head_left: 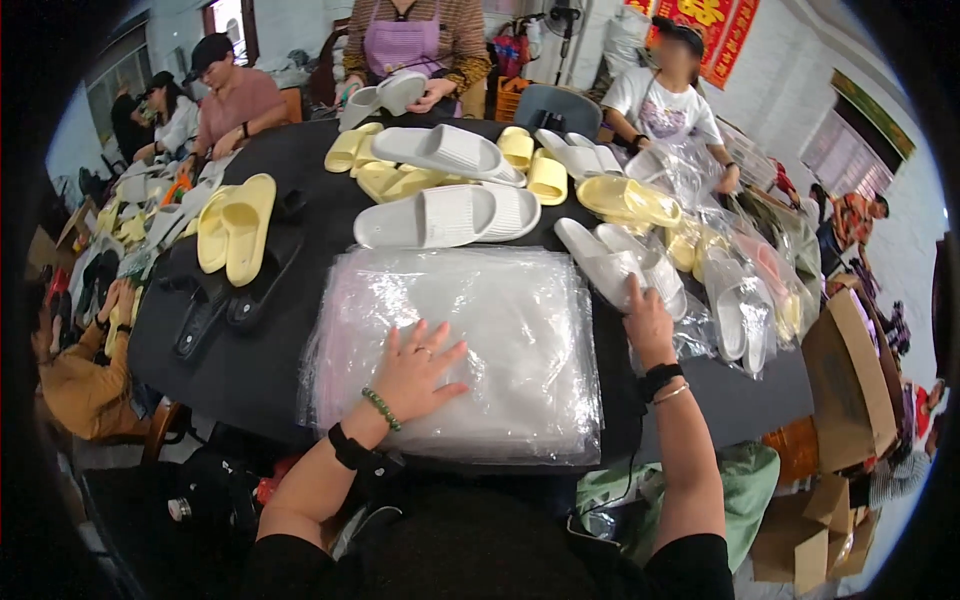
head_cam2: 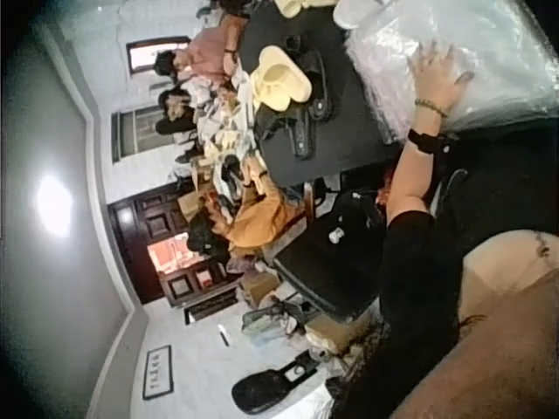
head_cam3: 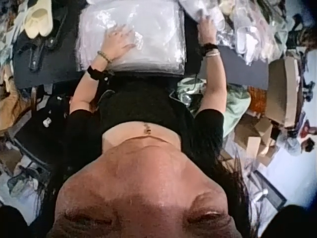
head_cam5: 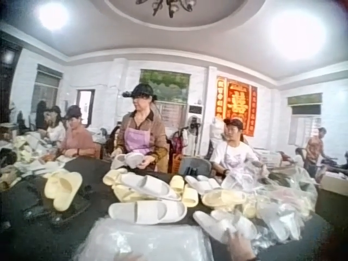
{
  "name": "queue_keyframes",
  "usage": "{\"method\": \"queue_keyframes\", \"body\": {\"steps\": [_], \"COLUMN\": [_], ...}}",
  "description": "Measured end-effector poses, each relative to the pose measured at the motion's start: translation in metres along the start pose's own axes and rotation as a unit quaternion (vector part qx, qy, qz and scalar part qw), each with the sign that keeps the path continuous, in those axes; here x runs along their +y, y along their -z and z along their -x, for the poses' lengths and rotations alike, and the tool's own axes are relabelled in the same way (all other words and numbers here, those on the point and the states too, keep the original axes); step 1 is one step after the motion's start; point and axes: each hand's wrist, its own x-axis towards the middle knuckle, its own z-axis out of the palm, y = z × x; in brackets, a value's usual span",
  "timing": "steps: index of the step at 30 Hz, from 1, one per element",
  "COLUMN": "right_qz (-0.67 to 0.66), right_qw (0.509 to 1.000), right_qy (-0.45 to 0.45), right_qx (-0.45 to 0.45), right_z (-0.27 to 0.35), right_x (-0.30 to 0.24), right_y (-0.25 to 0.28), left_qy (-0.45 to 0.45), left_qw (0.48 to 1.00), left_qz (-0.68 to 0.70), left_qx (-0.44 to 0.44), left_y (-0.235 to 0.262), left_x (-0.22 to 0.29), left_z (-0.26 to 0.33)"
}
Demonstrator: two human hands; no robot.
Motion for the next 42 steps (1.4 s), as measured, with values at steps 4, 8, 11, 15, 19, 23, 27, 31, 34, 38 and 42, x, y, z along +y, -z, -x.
{"method": "queue_keyframes", "body": {"steps": [4, 8, 11, 15, 19, 23, 27, 31, 34, 38, 42], "right_qz": [-0.060, -0.096, -0.123, -0.145, -0.200, -0.302, -0.191, -0.259, -0.293, -0.421, -0.309], "right_qw": [0.996, 0.977, 0.957, 0.937, 0.917, 0.910, 0.908, 0.886, 0.901, 0.905, 0.950], "right_qy": [-0.017, -0.003, 0.013, 0.053, 0.180, 0.283, 0.346, 0.337, 0.285, 0.060, -0.033], "right_qx": [0.067, 0.191, 0.261, 0.314, 0.295, -0.024, -0.140, -0.183, -0.146, -0.031, -0.023], "right_z": [-0.007, -0.012, -0.007, 0.021, 0.066, 0.102, 0.120, 0.117, 0.112, 0.092, 0.072], "right_x": [0.016, 0.020, 0.008, -0.026, -0.080, -0.121, -0.125, -0.112, -0.097, -0.068, -0.044], "right_y": [0.024, 0.073, 0.123, 0.175, 0.192, 0.174, 0.119, 0.124, 0.136, 0.111, 0.085], "left_qy": [-0.003, -0.055, -0.050, -0.014, 0.069, 0.230, 0.302, 0.279, 0.214, 0.188, 0.292], "left_qw": [0.999, 0.993, 0.992, 0.986, 0.967, 0.801, 0.777, 0.879, 0.940, 0.957, 0.877], "left_qz": [0.044, 0.084, 0.077, 0.115, 0.154, 0.472, 0.494, 0.310, 0.131, 0.162, 0.382], "left_qx": [-0.021, 0.056, 0.089, 0.123, 0.193, 0.287, 0.247, 0.230, 0.230, 0.152, -0.015], "left_y": [0.007, 0.026, 0.054, 0.075, 0.079, 0.083, 0.067, 0.051, 0.067, 0.089, 0.082], "left_x": [-0.002, -0.008, -0.004, -0.015, -0.044, -0.071, -0.085, -0.089, -0.077, -0.058, -0.058], "left_z": [0.001, 0.000, 0.007, 0.015, 0.029, 0.044, 0.064, 0.067, 0.056, 0.033, 0.008]}}
